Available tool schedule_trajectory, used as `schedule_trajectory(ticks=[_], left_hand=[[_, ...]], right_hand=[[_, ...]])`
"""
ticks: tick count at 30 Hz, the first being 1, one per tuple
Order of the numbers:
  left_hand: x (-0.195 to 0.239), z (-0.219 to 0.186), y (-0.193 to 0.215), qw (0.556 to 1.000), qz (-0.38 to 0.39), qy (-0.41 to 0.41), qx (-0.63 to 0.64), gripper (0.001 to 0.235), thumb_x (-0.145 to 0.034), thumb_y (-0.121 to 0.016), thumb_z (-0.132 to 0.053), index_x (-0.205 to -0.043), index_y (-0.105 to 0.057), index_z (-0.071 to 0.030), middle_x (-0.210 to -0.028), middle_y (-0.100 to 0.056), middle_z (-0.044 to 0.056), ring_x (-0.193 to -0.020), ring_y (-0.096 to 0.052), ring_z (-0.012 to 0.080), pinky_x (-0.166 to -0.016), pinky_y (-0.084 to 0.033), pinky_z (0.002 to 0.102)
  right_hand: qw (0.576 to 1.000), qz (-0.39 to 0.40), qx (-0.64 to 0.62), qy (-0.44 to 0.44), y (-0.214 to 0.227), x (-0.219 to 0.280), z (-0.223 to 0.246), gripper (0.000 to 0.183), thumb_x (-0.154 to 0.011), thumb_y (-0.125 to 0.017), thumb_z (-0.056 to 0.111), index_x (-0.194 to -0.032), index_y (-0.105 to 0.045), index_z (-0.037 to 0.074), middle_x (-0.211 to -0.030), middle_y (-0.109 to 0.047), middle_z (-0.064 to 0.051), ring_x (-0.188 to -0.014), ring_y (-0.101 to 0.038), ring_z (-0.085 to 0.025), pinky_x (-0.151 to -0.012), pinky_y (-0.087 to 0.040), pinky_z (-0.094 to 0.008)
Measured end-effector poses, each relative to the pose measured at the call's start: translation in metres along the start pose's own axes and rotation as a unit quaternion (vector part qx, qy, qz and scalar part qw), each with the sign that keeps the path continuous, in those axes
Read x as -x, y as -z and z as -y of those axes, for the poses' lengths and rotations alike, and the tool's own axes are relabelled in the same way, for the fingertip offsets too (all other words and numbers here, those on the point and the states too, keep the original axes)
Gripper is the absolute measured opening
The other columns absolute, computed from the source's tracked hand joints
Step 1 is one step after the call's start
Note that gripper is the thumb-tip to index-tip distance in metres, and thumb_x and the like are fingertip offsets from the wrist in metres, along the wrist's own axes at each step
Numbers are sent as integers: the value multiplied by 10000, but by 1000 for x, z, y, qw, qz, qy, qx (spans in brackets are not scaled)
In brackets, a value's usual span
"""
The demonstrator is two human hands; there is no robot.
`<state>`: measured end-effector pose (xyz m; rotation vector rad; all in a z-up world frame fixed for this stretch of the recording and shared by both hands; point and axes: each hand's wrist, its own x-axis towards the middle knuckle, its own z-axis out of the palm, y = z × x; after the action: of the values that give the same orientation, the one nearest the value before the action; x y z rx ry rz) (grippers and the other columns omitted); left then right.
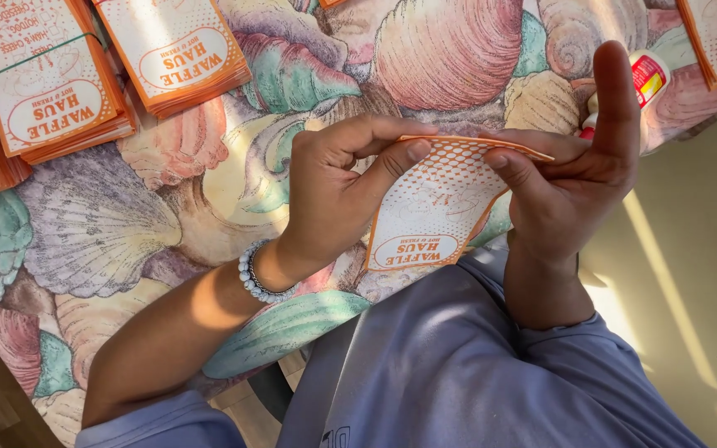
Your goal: Manually folding and applying glue to paper bags to assemble them.
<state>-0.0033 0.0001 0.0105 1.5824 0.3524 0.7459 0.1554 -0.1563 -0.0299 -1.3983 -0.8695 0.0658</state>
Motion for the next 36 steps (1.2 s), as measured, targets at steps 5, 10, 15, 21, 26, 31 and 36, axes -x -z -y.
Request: schedule_trajectory(ticks=[5, 10, 15, 21, 26, 31, 36], left_hand=[[1, 1, 1, 999, -7, -20, -27, 108, -1003, -708, -161, -1077, -758, -100, -1034, -797, 34, -936, -743, 87, -846, -563, 206], [1, 3, 1, 996, -36, -45, -61, 96, -1012, -692, -139, -1067, -745, -81, -1009, -790, 46, -922, -759, 119, -856, -586, 235], [0, 5, 2, 995, -37, -67, -58, 103, -1004, -714, -120, -1085, -751, -69, -1033, -793, 64, -962, -770, 135, -886, -596, 243], [-4, 26, 3, 991, -123, -53, 3, 108, -989, -736, -108, -1083, -759, -60, -1025, -788, 71, -910, -729, 110, -824, -595, 234], [-16, 44, 11, 980, -183, -29, 74, 133, -1000, -723, -128, -1087, -755, -33, -916, -758, 38, -772, -601, 56, -696, -510, 199], [-32, 36, 35, 998, 3, 4, 62, 534, -927, -823, -145, -1364, -533, -41, -1073, -786, 140, -942, -764, 174, -824, -624, 247], [-29, 30, 27, 988, 46, -62, -132, 221, -950, -811, -245, -991, -719, -47, -659, -489, -34, -606, -366, 75, -549, -293, 257]], right_hand=[[1000, 9, -1, 13, -2, -4, 4, 864, -868, -870, -21, -1579, -392, -126, -1709, -378, -190, -1040, -780, -361, -946, -591, -259], [992, 119, -18, 29, -13, -19, 26, 914, -851, -868, -22, -1592, -333, -35, -1602, -498, -237, -1297, -710, -469, -1109, -636, -486], [966, 234, 34, 107, -32, -47, 36, 564, -958, -825, -81, -1412, -497, -141, -1041, -742, -278, -1040, -765, -359, -1022, -634, -420], [980, 172, -95, -31, -1, -36, -25, 676, -889, -797, -45, -1482, -475, -95, -1116, -690, -309, -1026, -726, -332, -925, -629, -391], [930, 217, -193, -226, 3, 15, -49, 1057, -765, -828, 1, -1640, -235, 23, -1203, -702, -254, -1032, -719, -254, -895, -606, -378], [931, 290, 22, -222, 15, -18, -12, 888, -872, -793, 8, -1635, -343, 65, -996, -755, -108, -890, -620, -59, -732, -538, -208], [915, 366, 140, -99, 26, -41, -2, 816, -904, -815, 78, -1607, -403, 32, -920, -723, 25, -730, -366, -19, -673, -369, -170]])
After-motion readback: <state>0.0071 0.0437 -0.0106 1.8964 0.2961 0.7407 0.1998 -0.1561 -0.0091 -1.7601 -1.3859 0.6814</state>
